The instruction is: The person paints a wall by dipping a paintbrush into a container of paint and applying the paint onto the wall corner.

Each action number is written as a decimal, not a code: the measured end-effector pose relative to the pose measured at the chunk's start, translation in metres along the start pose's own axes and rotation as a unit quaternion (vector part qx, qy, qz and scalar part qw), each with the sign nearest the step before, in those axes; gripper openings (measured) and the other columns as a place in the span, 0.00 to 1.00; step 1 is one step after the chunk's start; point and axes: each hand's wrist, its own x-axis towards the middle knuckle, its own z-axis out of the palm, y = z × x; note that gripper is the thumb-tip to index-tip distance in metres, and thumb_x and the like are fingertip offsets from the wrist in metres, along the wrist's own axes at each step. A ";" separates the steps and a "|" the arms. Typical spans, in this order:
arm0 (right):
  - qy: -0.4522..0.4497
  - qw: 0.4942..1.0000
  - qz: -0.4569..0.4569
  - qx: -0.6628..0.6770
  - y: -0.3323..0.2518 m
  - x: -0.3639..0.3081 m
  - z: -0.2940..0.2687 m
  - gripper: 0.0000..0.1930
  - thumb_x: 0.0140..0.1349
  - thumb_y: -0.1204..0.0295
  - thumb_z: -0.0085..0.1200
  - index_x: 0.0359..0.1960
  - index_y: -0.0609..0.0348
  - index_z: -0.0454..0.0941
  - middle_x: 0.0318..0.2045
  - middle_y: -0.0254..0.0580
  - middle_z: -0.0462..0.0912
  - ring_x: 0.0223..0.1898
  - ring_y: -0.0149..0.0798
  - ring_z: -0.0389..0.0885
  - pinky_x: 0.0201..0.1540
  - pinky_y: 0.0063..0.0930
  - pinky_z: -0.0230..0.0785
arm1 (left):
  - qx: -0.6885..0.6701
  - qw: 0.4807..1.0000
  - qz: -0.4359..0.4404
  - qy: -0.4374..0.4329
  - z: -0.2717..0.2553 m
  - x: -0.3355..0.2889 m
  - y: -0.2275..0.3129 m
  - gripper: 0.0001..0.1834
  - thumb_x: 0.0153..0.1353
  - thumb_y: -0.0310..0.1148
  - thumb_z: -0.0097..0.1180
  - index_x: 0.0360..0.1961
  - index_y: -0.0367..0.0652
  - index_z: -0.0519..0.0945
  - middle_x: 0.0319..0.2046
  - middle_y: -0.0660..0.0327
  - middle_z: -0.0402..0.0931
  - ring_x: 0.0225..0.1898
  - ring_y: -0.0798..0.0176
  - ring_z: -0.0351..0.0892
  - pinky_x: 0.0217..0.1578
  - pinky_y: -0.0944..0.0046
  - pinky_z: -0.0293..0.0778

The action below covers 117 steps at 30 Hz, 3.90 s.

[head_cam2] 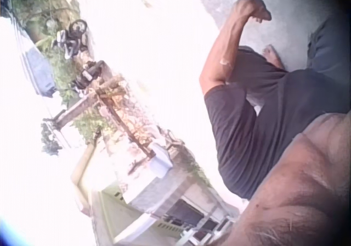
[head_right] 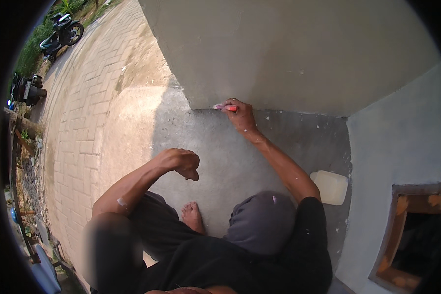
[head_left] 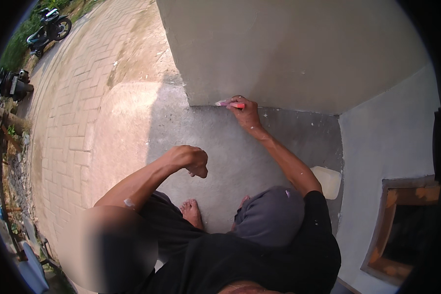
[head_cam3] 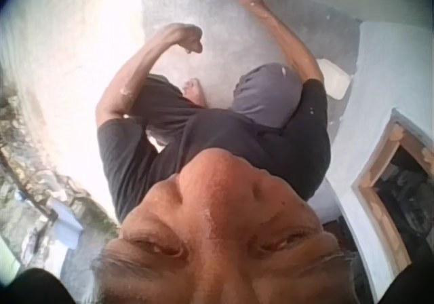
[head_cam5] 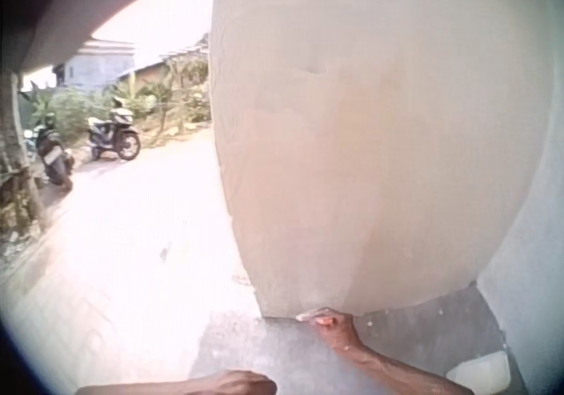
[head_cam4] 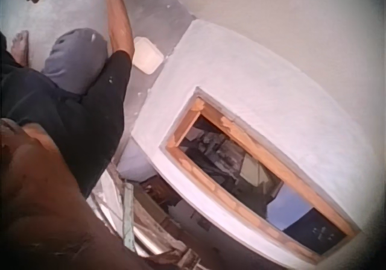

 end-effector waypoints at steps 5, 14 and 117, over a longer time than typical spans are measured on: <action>-0.089 0.928 -0.337 -0.135 0.010 0.024 0.008 0.08 0.57 0.71 0.60 0.37 0.58 0.82 0.30 0.38 0.85 0.27 0.42 0.81 0.32 0.29 0.73 | 0.018 0.999 0.019 -0.019 0.002 0.012 -0.002 0.17 0.45 0.41 0.52 0.25 0.39 0.85 0.26 0.50 0.81 0.30 0.49 0.80 0.33 0.52 0.74; 0.019 0.775 -0.513 -0.369 -0.098 0.091 -0.055 0.09 0.51 0.75 0.61 0.36 0.56 0.79 0.32 0.35 0.85 0.33 0.35 0.84 0.30 0.28 0.73 | 0.022 1.000 -0.018 -0.008 -0.008 -0.010 0.007 0.15 0.45 0.41 0.53 0.25 0.41 0.84 0.25 0.51 0.79 0.30 0.50 0.79 0.32 0.53 0.75; -0.125 0.916 -0.278 -0.261 0.083 0.044 0.058 0.07 0.54 0.75 0.55 0.35 0.58 0.80 0.32 0.42 0.84 0.33 0.47 0.83 0.35 0.38 0.77 | 0.026 0.999 0.000 -0.041 0.002 -0.002 -0.010 0.18 0.46 0.42 0.51 0.29 0.42 0.86 0.31 0.54 0.83 0.35 0.52 0.81 0.36 0.55 0.74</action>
